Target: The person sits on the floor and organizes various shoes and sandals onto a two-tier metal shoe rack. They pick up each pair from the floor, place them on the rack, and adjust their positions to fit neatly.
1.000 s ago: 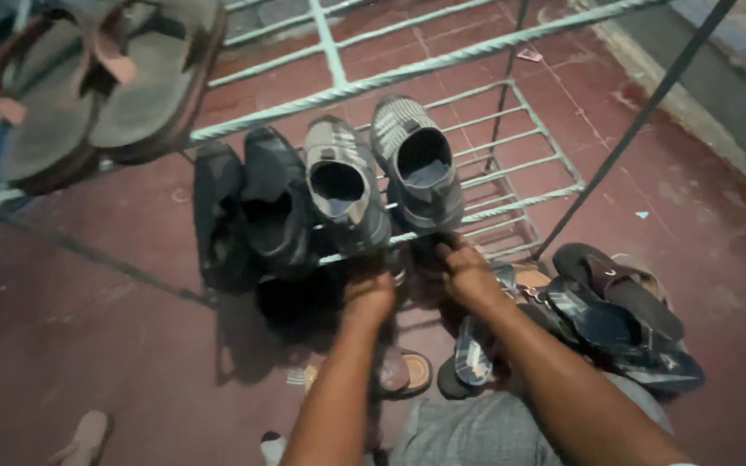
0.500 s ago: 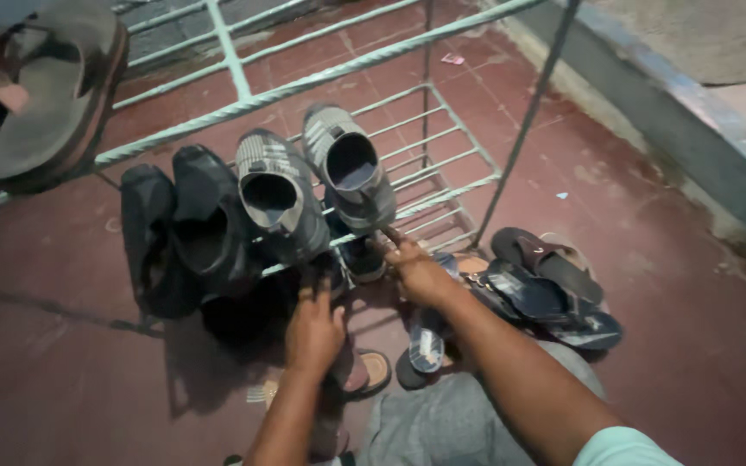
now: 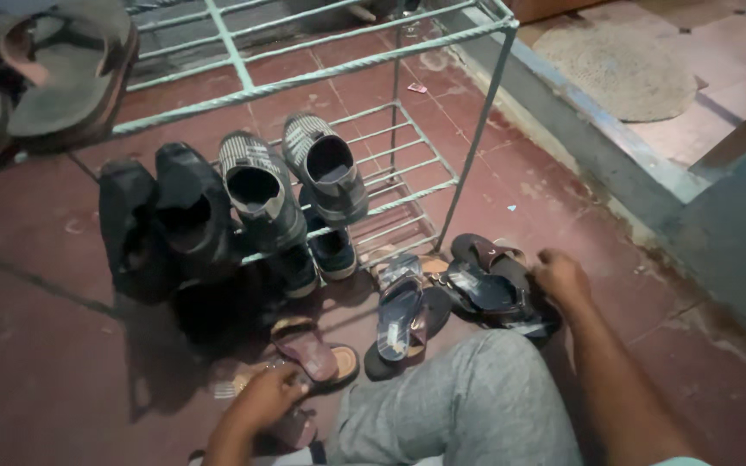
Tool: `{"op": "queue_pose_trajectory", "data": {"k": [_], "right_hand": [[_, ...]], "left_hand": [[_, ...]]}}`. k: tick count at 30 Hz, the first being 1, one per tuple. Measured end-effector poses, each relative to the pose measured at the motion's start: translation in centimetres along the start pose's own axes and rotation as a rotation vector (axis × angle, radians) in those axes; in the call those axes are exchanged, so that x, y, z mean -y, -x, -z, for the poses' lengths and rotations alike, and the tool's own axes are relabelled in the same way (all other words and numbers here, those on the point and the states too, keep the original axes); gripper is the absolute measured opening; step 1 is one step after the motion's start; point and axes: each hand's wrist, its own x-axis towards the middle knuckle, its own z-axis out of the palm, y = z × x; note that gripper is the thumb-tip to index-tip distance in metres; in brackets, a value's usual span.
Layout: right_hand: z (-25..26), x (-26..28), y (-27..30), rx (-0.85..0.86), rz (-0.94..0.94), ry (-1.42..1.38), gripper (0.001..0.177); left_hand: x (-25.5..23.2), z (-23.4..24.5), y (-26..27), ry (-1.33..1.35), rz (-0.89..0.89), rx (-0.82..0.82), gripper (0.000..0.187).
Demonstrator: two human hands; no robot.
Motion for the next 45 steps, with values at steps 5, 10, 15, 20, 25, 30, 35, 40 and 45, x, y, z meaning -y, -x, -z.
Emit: {"op": "queue_pose_trajectory", "data": {"k": [5,10,15,20,25,30,35,40,45], "right_hand": [[-2.5,-3.2,1.9,0.173,0.065,-0.023,0.071],[-3.5,-3.0,4.8,0.001,0.171,0.086,0.081],[-2.1,-1.2,6.7,-0.035,0.146,0.102,0.073],[-1.4,-2.4,5.5,-0.080,-0.107,-0.257,0.070],[1.3,-4.1,8.3,0.066,-0.418,-1.144,0.054],[3.7,-1.1,14.3,0.001,0.075,-1.148,0.052],[9.1,9.6,18.0,-0.220,0.348,-0.669,0.065],[14.3,20.2,19.5,-0.363,0.622,-0.842,0.071],[20.3,29.1,20.0,-0.471,1.025,-0.998,0.070]], "left_hand": [[-0.1,-0.7,-1.0,-0.125,-0.210,-0.083,0.048],[-0.9,-1.1,-0.4,-0.353,-0.080,0.019,0.040],[-2.7,-0.6,0.4,-0.334,-0.019,0.044,0.037],[-4.7,-0.2,1.8,-0.329,0.007,0.031,0.033],[-3.2,-0.4,1.6,-0.317,-0.117,-0.077,0.038],[-1.2,-1.3,-0.1,-0.216,-0.235,-0.136,0.041],[-2.0,-1.2,0.1,-0.268,-0.151,-0.086,0.039],[-2.1,-0.6,0.7,-0.210,-0.162,-0.073,0.042],[-0.9,-1.0,-0.3,-0.179,-0.204,-0.104,0.041]]}}
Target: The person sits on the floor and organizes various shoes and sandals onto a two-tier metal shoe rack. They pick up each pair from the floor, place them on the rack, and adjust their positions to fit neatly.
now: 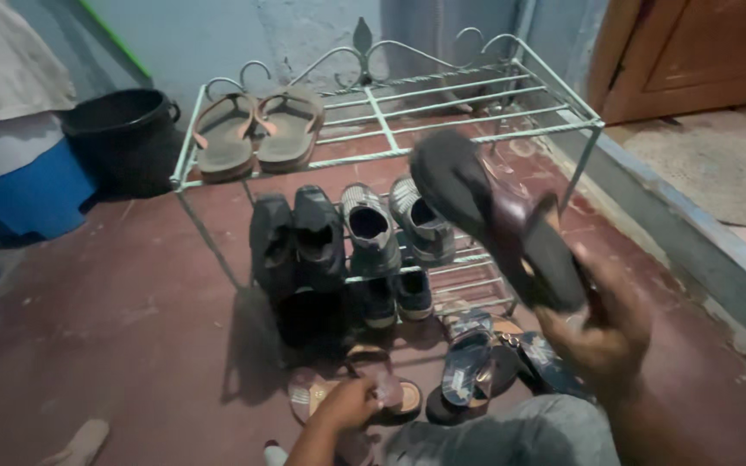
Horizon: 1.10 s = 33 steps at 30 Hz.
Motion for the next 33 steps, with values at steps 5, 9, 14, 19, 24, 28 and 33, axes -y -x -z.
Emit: {"op": "queue_pose_trajectory", "data": {"k": [5,9,14,19,24,28,33], "right_hand": [[-6.2,1.4,-10.5,0.072,0.192,0.287,0.061],[-12.5,-0.3,-16.5,0.200,0.086,0.573,0.056],[-17.7,-3.8,-17.5,0.297,0.092,0.613,0.061],[-19.5,-5.5,-17.3,0.309,0.127,0.612,0.069],[-17.2,-6.3,-16.2,0.364,0.389,0.547,0.093],[-10.3,-8.2,-11.2,0.313,0.442,0.341,0.061],[2.0,-15.7,0.6,0.599,-0.124,0.684,0.018]], "left_hand": [[-0.5,0.0,-0.3,-0.021,-0.050,-0.039,0.039],[-0.2,0.2,0.4,0.043,0.000,-0.033,0.034],[0.2,1.0,0.6,0.100,-0.014,-0.038,0.034],[0.4,0.5,0.1,0.135,-0.038,-0.074,0.040],[2.0,0.2,-0.2,0.090,-0.007,-0.052,0.050],[1.5,1.0,0.2,0.060,0.017,-0.025,0.050],[-0.8,2.0,1.0,0.094,0.048,0.027,0.043]]}}
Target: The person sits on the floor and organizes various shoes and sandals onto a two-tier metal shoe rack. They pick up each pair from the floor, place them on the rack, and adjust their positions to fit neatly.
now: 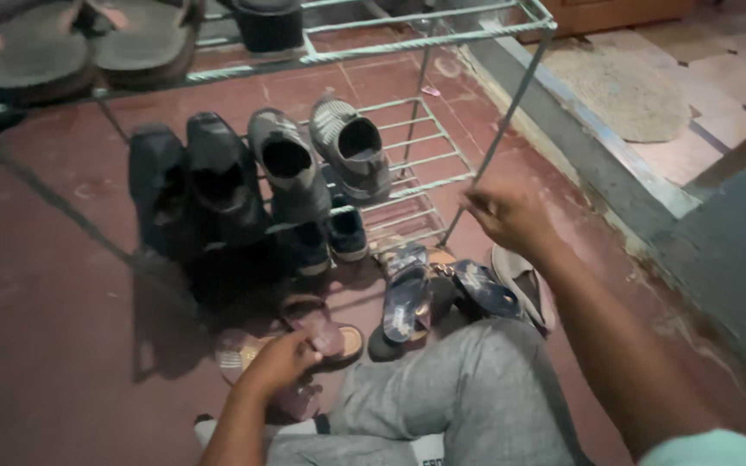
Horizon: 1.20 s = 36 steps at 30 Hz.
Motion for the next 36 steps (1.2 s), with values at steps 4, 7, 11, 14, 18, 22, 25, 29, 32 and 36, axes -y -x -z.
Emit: {"op": "queue_pose_trajectory", "data": {"k": [4,7,11,14,18,22,25,29,32,36], "right_hand": [[-3.5,-9.6,10.8,0.267,-0.464,-0.083,0.029],[-5.9,-11.5,15.2,0.370,-0.582,-0.145,0.029],[-8.2,-8.2,13.2,0.350,-0.331,-0.188,0.032],[-9.6,-3.7,8.4,0.582,-0.245,-0.157,0.036],[-11.9,0.8,4.8,1.112,-0.239,0.282,0.041],[-13.0,3.4,6.2,0.904,-0.284,0.130,0.098],[-13.7,5.1,8.2,0.790,-0.264,0.134,0.121],[-15.2,4.9,8.7,0.877,-0.223,0.174,0.129],[-15.6,4.5,9.3,0.929,-0.257,0.145,0.131],[-16.9,3.7,9.4,0.855,-0.393,0.115,0.056]], "left_hand": [[-0.5,-0.4,-0.5,0.009,0.003,0.061,0.027],[0.7,-1.2,-1.1,-0.071,-0.037,0.034,0.021],[2.7,-1.8,-1.6,-0.147,-0.102,-0.042,0.018],[3.3,-1.7,-1.8,-0.219,-0.061,-0.128,0.022],[4.2,-2.6,-1.5,-0.230,0.109,0.040,0.023],[3.9,-2.6,-1.4,-0.190,0.057,0.112,0.026],[1.9,-2.1,-1.8,-0.168,0.139,0.150,0.029],[-0.7,-1.5,-1.2,-0.235,0.155,0.104,0.031],[-1.4,-1.4,-0.3,-0.252,0.113,0.076,0.033],[-1.9,-0.7,0.8,-0.133,0.059,-0.005,0.032]]}}
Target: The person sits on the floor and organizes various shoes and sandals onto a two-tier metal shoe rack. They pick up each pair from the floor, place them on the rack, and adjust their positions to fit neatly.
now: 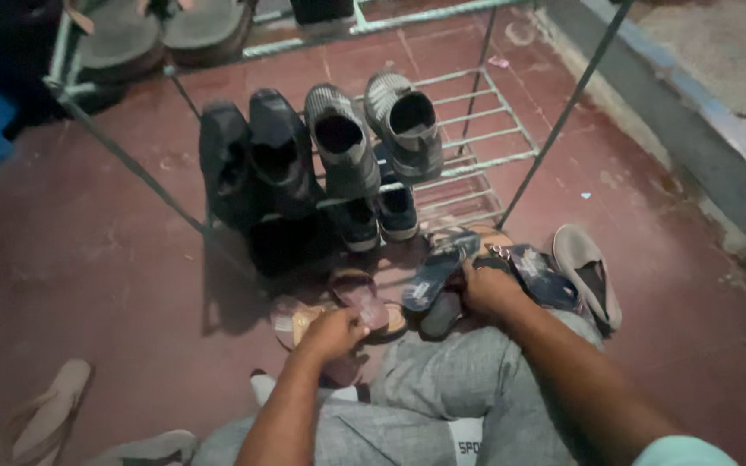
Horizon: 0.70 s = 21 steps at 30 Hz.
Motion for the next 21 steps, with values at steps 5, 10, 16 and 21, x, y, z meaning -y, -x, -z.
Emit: {"op": "queue_pose_trajectory", "data": {"k": [5,10,16,21], "right_hand": [[3.1,-2.2,4.0,-0.246,-0.120,-0.160,0.039],[4.8,-1.2,10.7,-0.843,0.237,-0.579,0.052],[3.1,5.5,13.9,-0.768,0.458,-0.879,0.045],[1.7,8.5,15.1,-0.659,0.635,-0.861,0.046]], "left_hand": [[-0.1,-0.6,0.0,0.345,-0.105,-0.243,0.043],[-4.2,-7.0,-2.3,1.236,-0.092,-0.033,0.050],[-10.3,-10.7,1.8,1.902,-0.191,0.270,0.073],[-9.6,-8.7,5.5,2.164,-0.165,0.251,0.078]]}}
